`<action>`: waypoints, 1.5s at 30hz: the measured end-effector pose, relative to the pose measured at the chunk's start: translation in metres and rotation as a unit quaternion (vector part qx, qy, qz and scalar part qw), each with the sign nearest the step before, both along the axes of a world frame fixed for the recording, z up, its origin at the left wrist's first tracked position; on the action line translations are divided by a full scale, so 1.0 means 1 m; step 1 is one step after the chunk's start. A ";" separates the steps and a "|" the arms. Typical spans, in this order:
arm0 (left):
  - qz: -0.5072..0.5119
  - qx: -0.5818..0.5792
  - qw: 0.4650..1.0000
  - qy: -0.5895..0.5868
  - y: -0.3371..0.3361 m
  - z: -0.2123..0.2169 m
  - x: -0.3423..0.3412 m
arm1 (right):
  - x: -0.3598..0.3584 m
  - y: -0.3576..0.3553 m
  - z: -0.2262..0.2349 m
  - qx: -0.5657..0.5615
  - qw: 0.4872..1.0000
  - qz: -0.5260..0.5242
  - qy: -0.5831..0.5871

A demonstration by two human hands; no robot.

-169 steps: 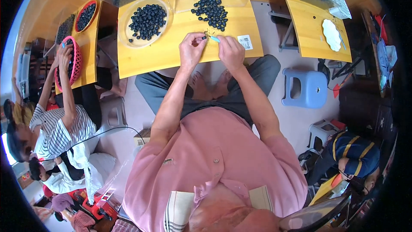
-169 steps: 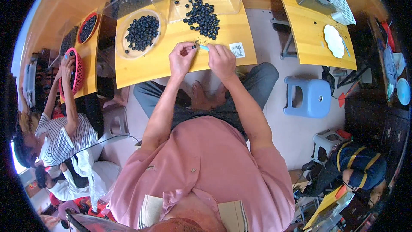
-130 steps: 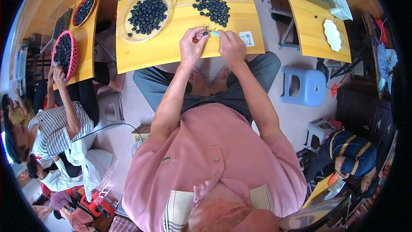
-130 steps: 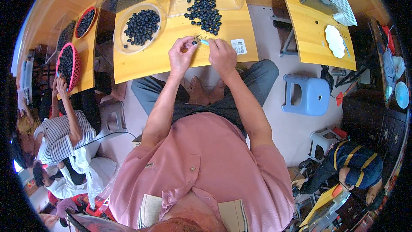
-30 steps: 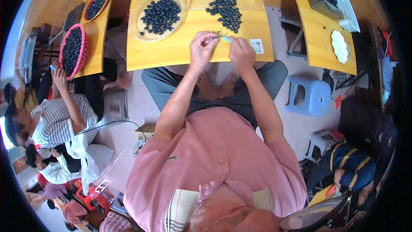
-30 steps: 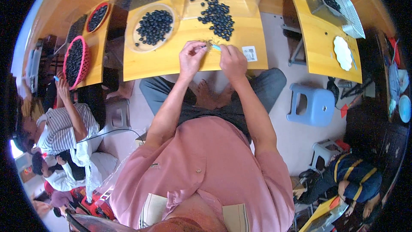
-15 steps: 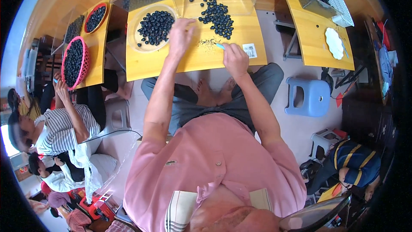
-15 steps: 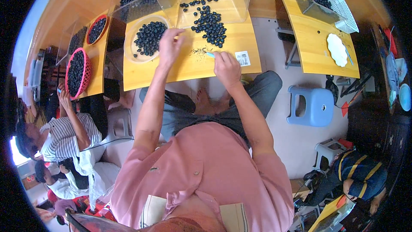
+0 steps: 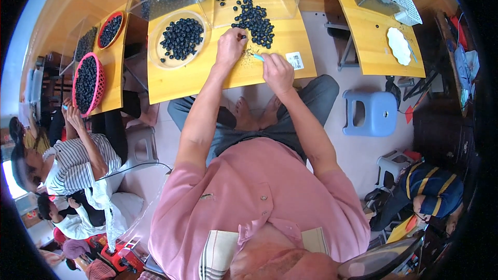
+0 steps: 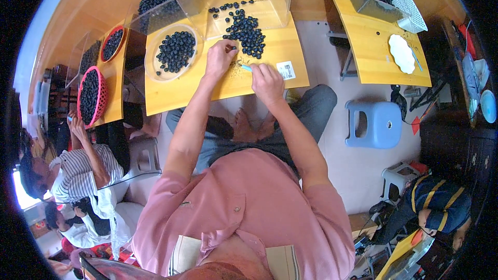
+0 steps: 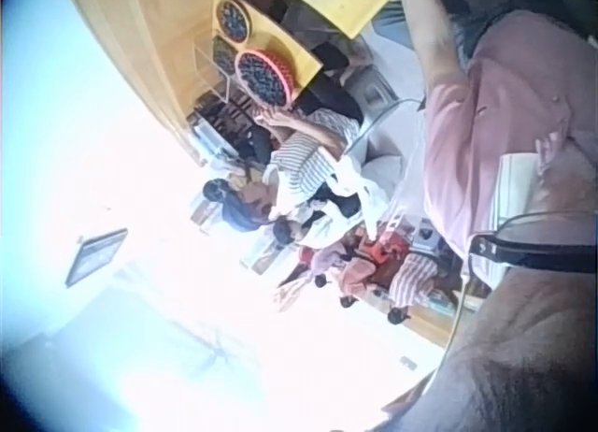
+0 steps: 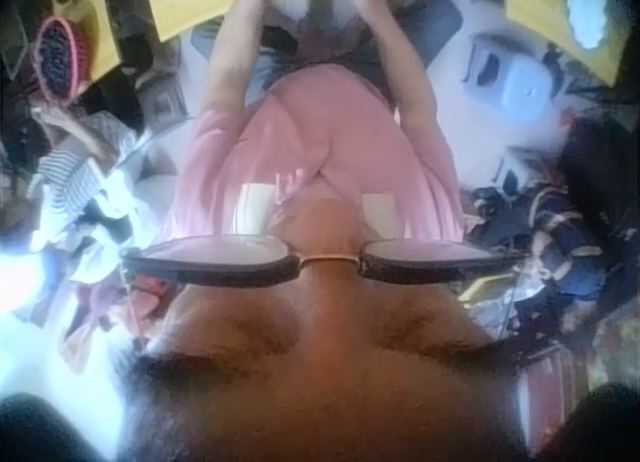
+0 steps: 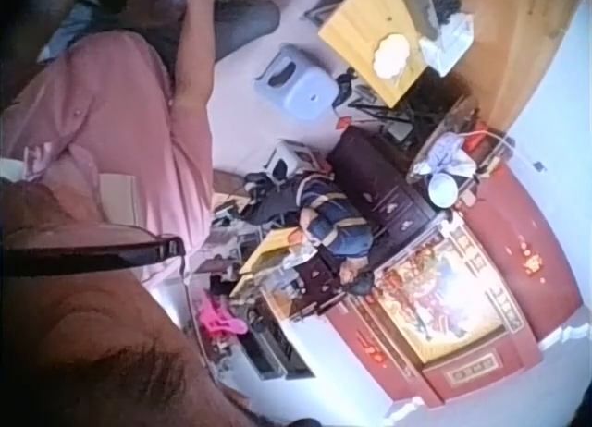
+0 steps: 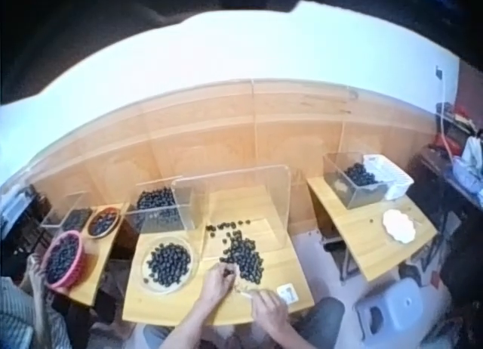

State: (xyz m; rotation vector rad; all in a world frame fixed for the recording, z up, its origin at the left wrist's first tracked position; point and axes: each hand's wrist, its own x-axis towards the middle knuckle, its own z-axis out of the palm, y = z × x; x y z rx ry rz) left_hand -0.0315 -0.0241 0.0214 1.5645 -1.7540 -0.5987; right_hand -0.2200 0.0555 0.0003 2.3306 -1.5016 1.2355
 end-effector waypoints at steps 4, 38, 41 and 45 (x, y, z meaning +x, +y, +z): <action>0.071 -0.001 0.986 0.153 0.027 -0.009 0.008 | -0.001 -0.002 -0.002 -0.008 1.000 -0.005 0.000; 0.033 0.020 0.942 0.334 0.079 -0.026 -0.014 | -0.001 -0.002 -0.002 -0.011 0.998 0.036 0.046; 0.041 0.019 0.930 0.364 0.081 -0.025 -0.012 | 0.002 -0.003 -0.001 0.030 0.998 -0.003 0.059; 0.044 0.021 0.921 0.387 0.080 -0.031 -0.010 | 0.002 -0.002 0.000 0.019 0.998 0.000 0.055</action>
